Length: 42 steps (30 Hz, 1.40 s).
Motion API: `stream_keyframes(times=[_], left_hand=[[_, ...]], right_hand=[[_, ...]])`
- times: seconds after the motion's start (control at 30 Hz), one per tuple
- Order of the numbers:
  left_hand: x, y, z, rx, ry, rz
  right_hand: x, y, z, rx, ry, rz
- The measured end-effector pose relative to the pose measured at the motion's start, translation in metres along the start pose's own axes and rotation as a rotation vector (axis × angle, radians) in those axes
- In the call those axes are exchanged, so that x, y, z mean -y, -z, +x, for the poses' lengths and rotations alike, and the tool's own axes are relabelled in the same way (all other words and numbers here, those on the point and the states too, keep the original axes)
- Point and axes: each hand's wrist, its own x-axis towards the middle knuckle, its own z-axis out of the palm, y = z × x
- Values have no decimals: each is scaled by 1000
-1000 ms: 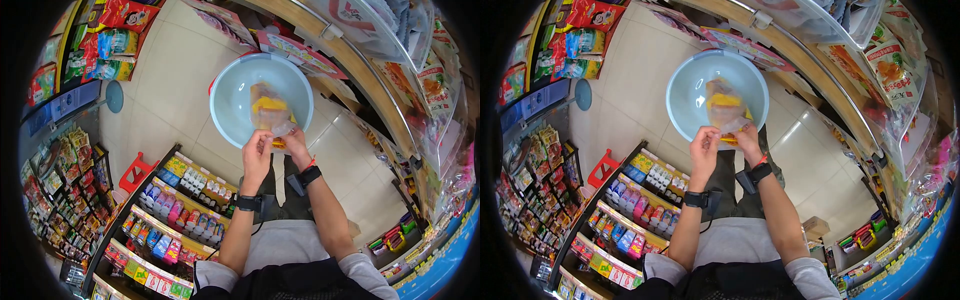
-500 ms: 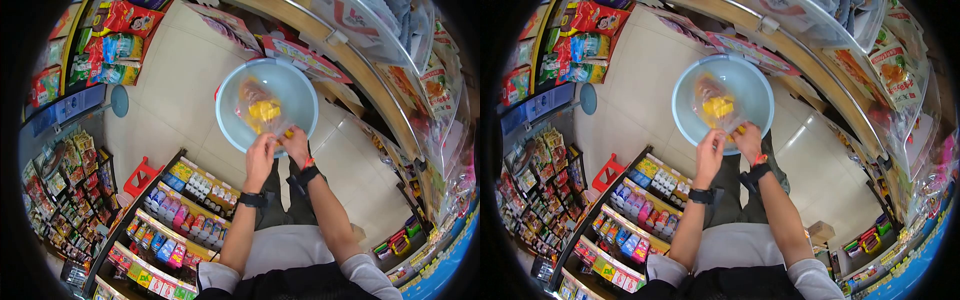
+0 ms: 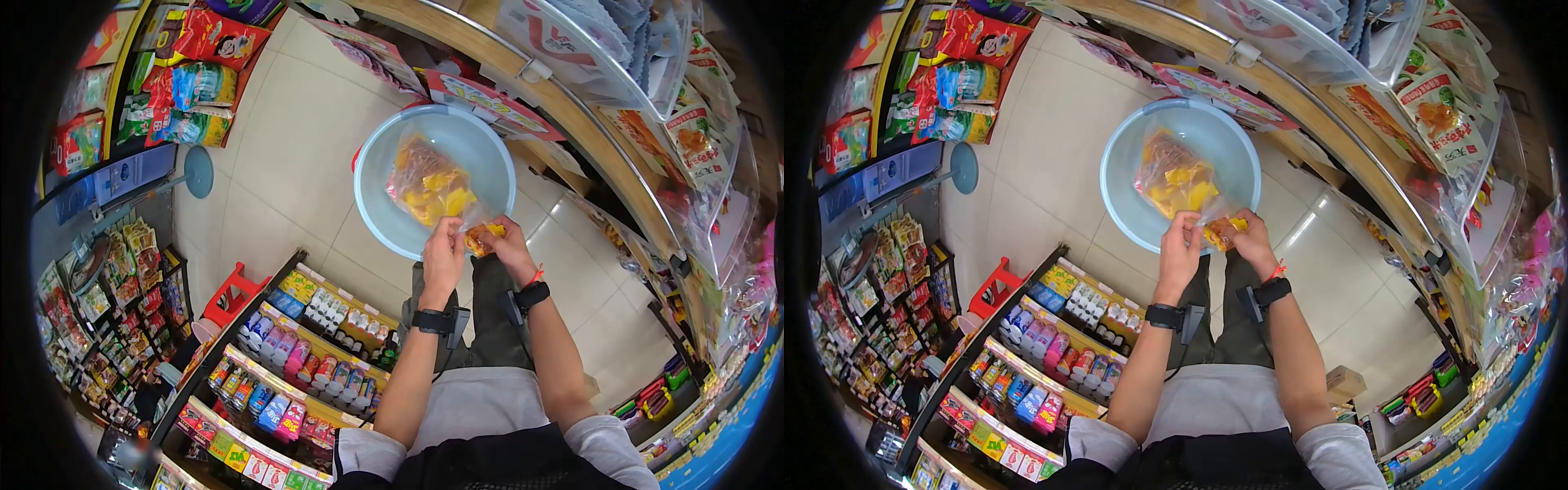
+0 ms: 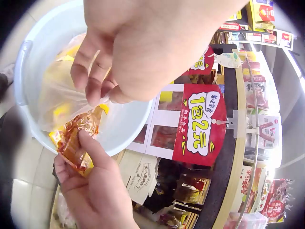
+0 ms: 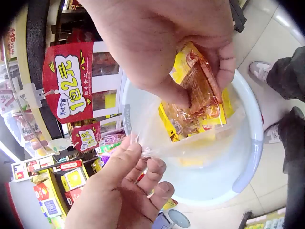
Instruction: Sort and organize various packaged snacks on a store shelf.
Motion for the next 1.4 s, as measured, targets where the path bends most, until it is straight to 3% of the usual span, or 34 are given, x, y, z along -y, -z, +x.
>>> stream_keyframes(times=[0.1,0.33,0.5,0.63,0.77,0.87,0.9,1.0,1.17,1.27,1.4], left_hand=[[-1,-7,-1,25,0,9],[-9,-12,-1,38,51,5],[-16,0,-11,28,-72,82],[-38,36,-35,183,-125,162],[-42,66,-72,497,-162,73],[-77,84,-106,683,-16,-359],[-72,85,-116,746,-55,-589],[-82,102,-138,694,-210,-651],[-124,148,-166,685,-203,-796],[-135,166,-182,670,-255,-810],[-139,186,-190,758,-249,-758]], right_hand=[[0,13,-9,-48,-37,67],[-5,42,-31,44,-169,172],[16,61,-68,5,-174,262],[20,70,-107,58,-80,318],[45,56,-162,68,0,422],[78,28,-212,128,112,467],[92,15,-228,136,154,461],[114,-12,-269,116,262,373],[141,-56,-334,-141,471,333],[141,-53,-355,-242,652,217],[128,-32,-380,-179,576,395]])
